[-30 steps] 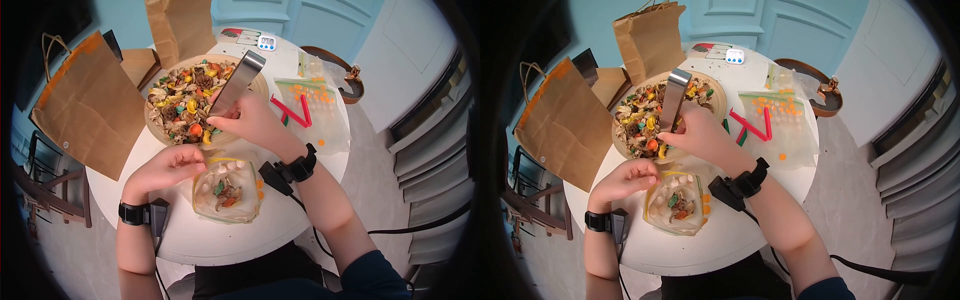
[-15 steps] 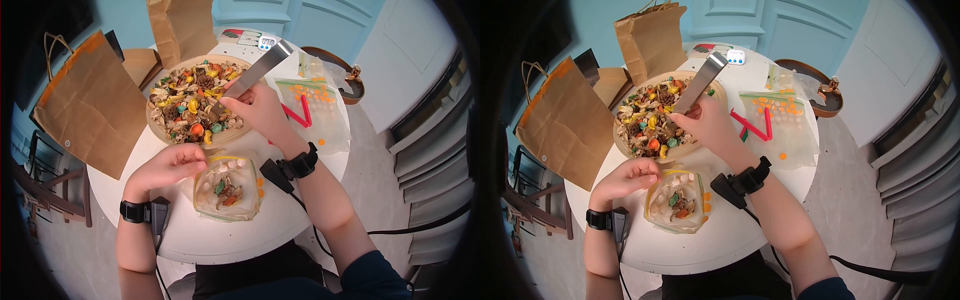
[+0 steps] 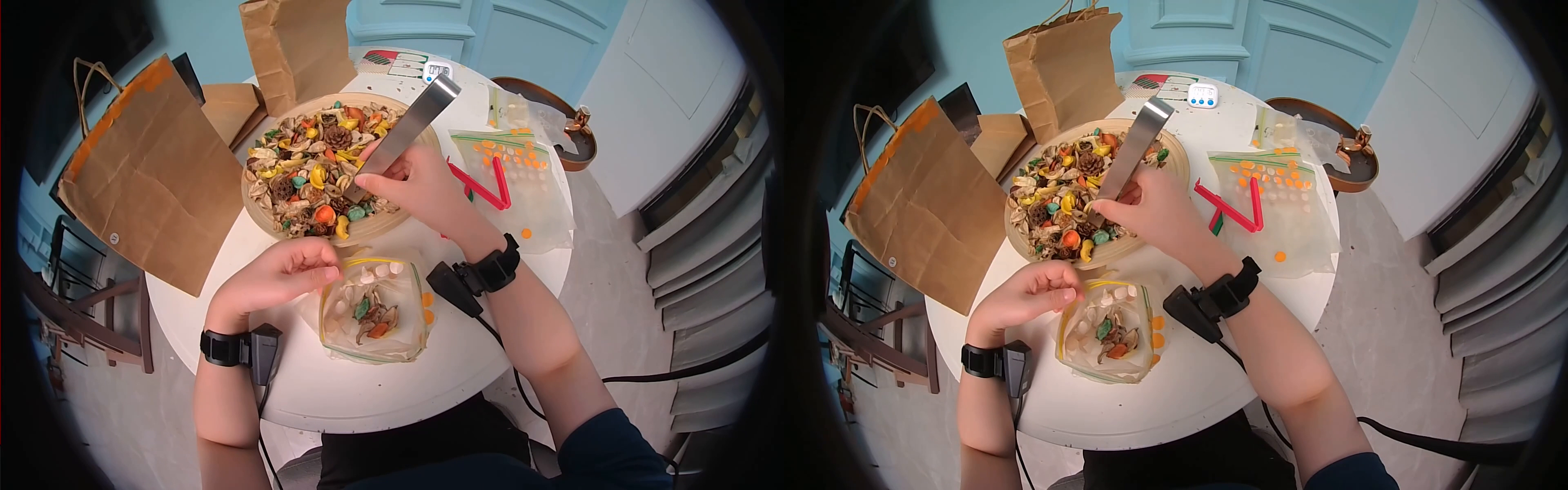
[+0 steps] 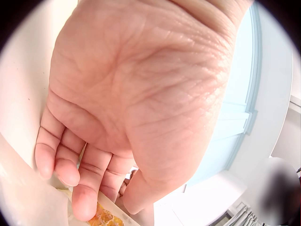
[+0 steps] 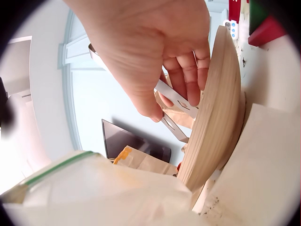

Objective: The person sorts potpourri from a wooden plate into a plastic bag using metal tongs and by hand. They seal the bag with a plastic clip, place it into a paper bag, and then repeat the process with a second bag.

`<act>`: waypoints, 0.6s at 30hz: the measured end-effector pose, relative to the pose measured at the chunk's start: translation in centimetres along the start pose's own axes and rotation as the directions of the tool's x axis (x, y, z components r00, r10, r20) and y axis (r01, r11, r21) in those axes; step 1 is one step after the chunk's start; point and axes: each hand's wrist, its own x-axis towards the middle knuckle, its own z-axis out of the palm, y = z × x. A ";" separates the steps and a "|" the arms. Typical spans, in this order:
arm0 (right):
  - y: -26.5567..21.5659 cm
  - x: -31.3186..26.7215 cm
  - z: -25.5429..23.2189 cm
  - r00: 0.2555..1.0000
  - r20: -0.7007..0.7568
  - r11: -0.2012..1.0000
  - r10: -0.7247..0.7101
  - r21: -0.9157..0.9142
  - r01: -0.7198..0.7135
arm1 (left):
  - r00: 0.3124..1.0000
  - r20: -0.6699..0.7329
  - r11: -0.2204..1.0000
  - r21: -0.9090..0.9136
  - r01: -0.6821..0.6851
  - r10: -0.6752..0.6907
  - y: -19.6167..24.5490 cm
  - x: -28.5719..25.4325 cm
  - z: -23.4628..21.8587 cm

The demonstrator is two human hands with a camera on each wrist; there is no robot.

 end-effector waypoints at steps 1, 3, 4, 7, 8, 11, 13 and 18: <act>0.0 0.0 0.1 1.000 0.000 1.000 0.000 0.000 0.000 | 1.000 0.002 1.000 -0.001 -0.004 0.004 0.0 0.0 0.0; -0.1 -0.1 0.4 1.000 -0.012 0.999 -0.009 -0.052 0.009 | 1.000 0.000 1.000 -0.002 -0.004 0.004 0.0 0.0 0.0; -0.2 -0.2 0.3 1.000 -0.012 0.999 -0.010 -0.051 0.009 | 1.000 -0.001 1.000 -0.004 -0.003 0.003 -0.1 0.0 0.0; -1.0 -0.3 0.1 0.999 -0.023 0.997 -0.022 -0.080 0.021 | 1.000 -0.004 1.000 -0.008 -0.002 0.002 0.0 0.0 0.0; -1.1 -0.4 -0.2 0.997 -0.068 0.999 -0.040 0.015 0.042 | 1.000 -0.004 1.000 -0.008 -0.001 0.001 0.0 0.0 0.0; -1.8 -0.4 -1.5 0.997 -0.056 0.970 -0.050 0.235 0.062 | 1.000 -0.005 1.000 -0.004 -0.009 0.009 -0.1 0.0 0.0; -3.2 -1.0 -3.0 0.994 0.106 0.941 -0.027 0.340 -0.010 | 1.000 0.012 1.000 0.013 -0.010 0.010 -0.1 0.0 -0.1; -4.6 -2.2 -3.8 0.919 0.393 0.942 -0.023 0.317 -0.112 | 1.000 0.010 1.000 0.013 -0.014 0.014 -0.2 0.1 -0.1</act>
